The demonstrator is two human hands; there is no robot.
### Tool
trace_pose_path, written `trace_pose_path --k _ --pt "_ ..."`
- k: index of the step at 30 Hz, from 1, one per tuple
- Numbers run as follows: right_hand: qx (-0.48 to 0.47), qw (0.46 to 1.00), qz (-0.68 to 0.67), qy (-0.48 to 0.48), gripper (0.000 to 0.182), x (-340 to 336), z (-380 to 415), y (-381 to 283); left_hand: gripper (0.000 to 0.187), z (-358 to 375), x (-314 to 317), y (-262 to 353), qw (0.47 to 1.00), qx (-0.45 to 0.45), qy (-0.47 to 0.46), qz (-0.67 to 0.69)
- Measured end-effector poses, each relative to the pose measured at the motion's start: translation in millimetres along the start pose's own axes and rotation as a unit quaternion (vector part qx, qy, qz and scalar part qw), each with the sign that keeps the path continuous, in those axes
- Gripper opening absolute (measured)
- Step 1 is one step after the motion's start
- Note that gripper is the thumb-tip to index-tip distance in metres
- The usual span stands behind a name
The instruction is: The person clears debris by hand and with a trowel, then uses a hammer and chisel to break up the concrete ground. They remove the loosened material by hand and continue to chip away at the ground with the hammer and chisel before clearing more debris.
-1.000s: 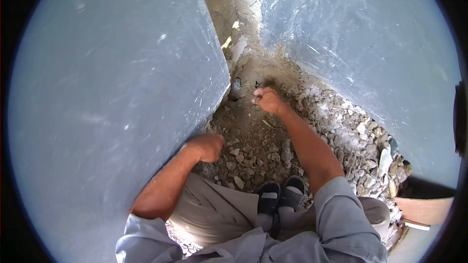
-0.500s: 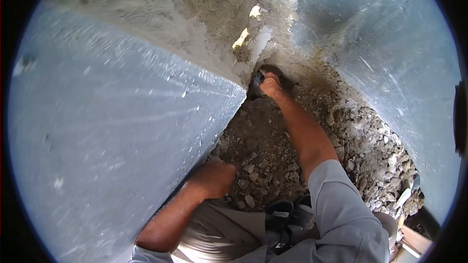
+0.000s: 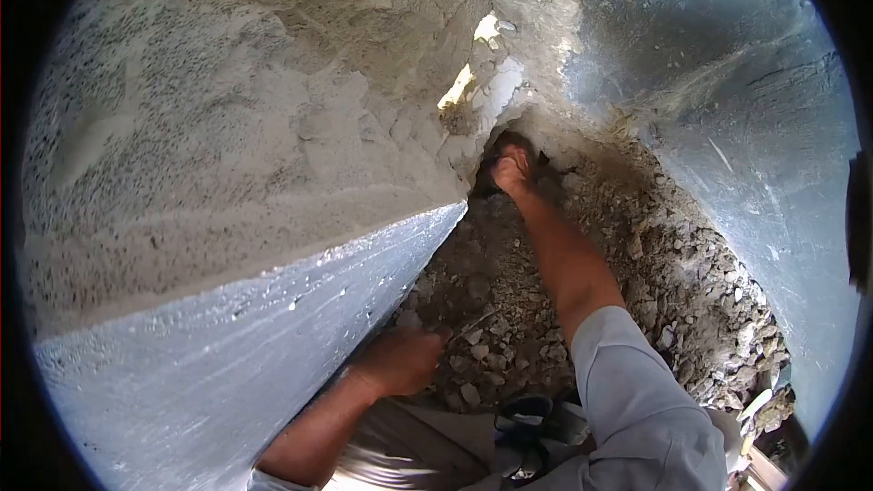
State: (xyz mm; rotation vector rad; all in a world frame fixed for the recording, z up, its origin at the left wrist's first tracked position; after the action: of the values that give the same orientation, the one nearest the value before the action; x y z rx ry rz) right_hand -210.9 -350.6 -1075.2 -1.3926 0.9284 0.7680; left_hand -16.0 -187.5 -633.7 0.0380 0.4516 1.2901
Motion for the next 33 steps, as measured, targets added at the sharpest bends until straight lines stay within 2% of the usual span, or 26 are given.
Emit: trace_pose_path --k 2,3,5,8,11,13,15,17,19,20,26,30,33 --pt "-0.054 0.995 0.004 0.079 0.025 4.4 -3.1 4.2 0.039 5.2 -7.9 6.3 1.000 0.004 0.008 0.002" --pt "-0.037 0.996 -0.028 0.081 0.022 10.1 -2.5 6.5 0.044 3.3 -7.9 4.5 1.000 -0.002 0.000 -0.004" --pt "-0.001 0.993 -0.091 0.080 0.018 -20.5 3.5 -10.0 0.057 -0.3 -3.9 0.8 1.000 -0.016 -0.021 -0.015" --pt "0.010 0.999 -0.047 -0.022 0.015 -59.4 -5.9 -22.2 0.058 1.4 -6.7 2.9 1.000 -0.009 -0.007 0.004" --pt "0.009 0.998 -0.048 0.045 0.014 -10.5 -3.2 -8.5 0.058 -0.4 -2.9 -0.6 1.000 0.004 0.002 -0.002" --pt "-0.028 0.999 -0.042 0.001 0.014 -17.3 -12.0 -3.8 0.059 -0.5 -7.3 2.2 1.000 -0.008 -0.008 -0.018" --pt "-0.036 0.999 -0.040 0.005 0.013 -22.1 -0.4 -7.2 0.059 -0.4 -5.4 2.1 0.999 -0.015 -0.021 -0.021" --pt "-0.023 0.997 -0.033 0.070 0.015 -45.6 6.9 -21.1 0.058 -1.0 -5.9 0.8 1.000 -0.014 -0.018 -0.015" --pt "0.081 0.986 -0.099 -0.104 0.026 -113.9 3.2 -47.7 0.058 -2.5 -2.2 -2.5 1.000 -0.018 -0.003 -0.009" --pt "0.134 0.964 -0.130 -0.190 0.035 -133.2 9.6 -56.5 0.058 -3.2 0.2 -3.3 1.000 -0.020 0.003 -0.005" --pt "-0.077 0.933 0.007 -0.352 0.063 -131.3 50.0 -62.6 0.056 0.7 -8.7 3.5 0.999 -0.034 -0.025 -0.006" --pt "-0.064 0.914 0.039 -0.400 0.049 -180.9 38.7 -48.2 0.057 -2.4 0.3 -4.3 1.000 -0.004 0.005 -0.023" --pt "-0.054 0.954 0.027 -0.293 0.035 -156.0 31.6 9.0 0.059 -1.7 -3.0 -1.6 1.000 0.001 -0.001 -0.026"
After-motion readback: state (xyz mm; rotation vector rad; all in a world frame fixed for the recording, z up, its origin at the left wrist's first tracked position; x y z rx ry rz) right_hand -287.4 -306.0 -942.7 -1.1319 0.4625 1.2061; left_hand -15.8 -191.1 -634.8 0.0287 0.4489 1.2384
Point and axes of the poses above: each hand's wrist, its own z-axis away from the middle knuckle, its own x-axis out of the palm, y = z × x, the point moved 3 cm from there along -z, towards the middle knuckle, and after that the axes turned 3 degrees about -x, right-handed, at the moved point
